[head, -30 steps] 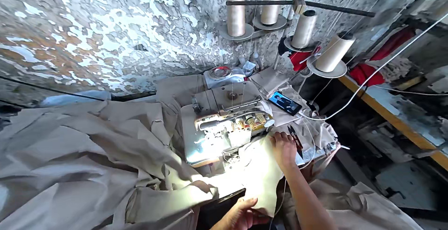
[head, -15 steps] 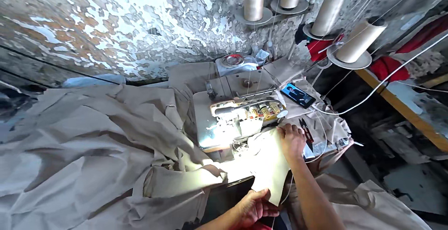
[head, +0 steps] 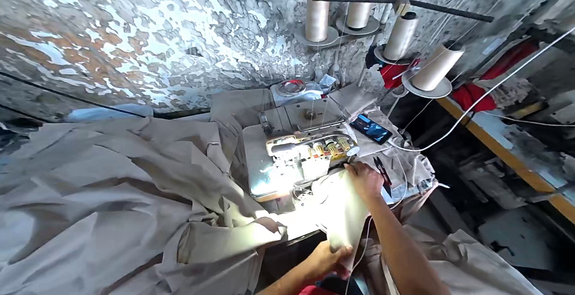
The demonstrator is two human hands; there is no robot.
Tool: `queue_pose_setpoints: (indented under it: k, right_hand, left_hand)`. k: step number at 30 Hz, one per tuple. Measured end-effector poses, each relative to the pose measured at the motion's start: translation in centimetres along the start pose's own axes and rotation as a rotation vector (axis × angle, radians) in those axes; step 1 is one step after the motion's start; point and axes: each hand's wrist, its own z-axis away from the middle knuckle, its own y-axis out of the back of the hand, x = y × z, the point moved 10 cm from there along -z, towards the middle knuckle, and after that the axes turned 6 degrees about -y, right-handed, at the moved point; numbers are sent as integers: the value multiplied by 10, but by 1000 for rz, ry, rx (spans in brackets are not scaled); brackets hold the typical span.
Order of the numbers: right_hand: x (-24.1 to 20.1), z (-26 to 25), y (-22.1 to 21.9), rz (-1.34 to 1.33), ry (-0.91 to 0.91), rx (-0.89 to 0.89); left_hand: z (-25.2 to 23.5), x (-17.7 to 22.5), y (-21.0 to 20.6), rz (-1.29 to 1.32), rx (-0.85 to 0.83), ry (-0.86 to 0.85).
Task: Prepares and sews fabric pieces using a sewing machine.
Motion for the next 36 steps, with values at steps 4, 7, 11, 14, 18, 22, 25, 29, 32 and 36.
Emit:
queue_pose_setpoints:
  k: [4,7,11,14,18,22,25,29,32,36]
  right_hand:
    - [5,-6,4,27,-19,-18]
    - [17,-10,18,-2,-74,6]
    - [44,-18,52,-163,-140,130]
    - [59,-26,78,-224,-155,225]
    - [73,-29,112,-314,-180,340]
    - [75,-24,139,-361,-186,381]
    - [71,-20,153,-394,-156,421]
    - [71,-24,160,-403,-176,436]
    - [71,-22,141,-420,-163,406]
    - [53,-16,72,-324,-104,188]
  left_hand:
    - [21,49,-14,-680,-123,-42]
    - [33,78,-33,-740,-161,-87]
    - [48,88,-55,-684,-229,-77]
    - [63,102,-75,-727,-292,-107]
    - [87,125,-95,-751,-368,-201]
    - [99,132,-104,-725,-385,-282]
    - [108,139,-109,-720,-370,-362]
    - [116,145,-111,-775,-365,-470]
    - [111,133,-96,-648,-326,-445]
    - [85,93,-37,-541,-167,-243]
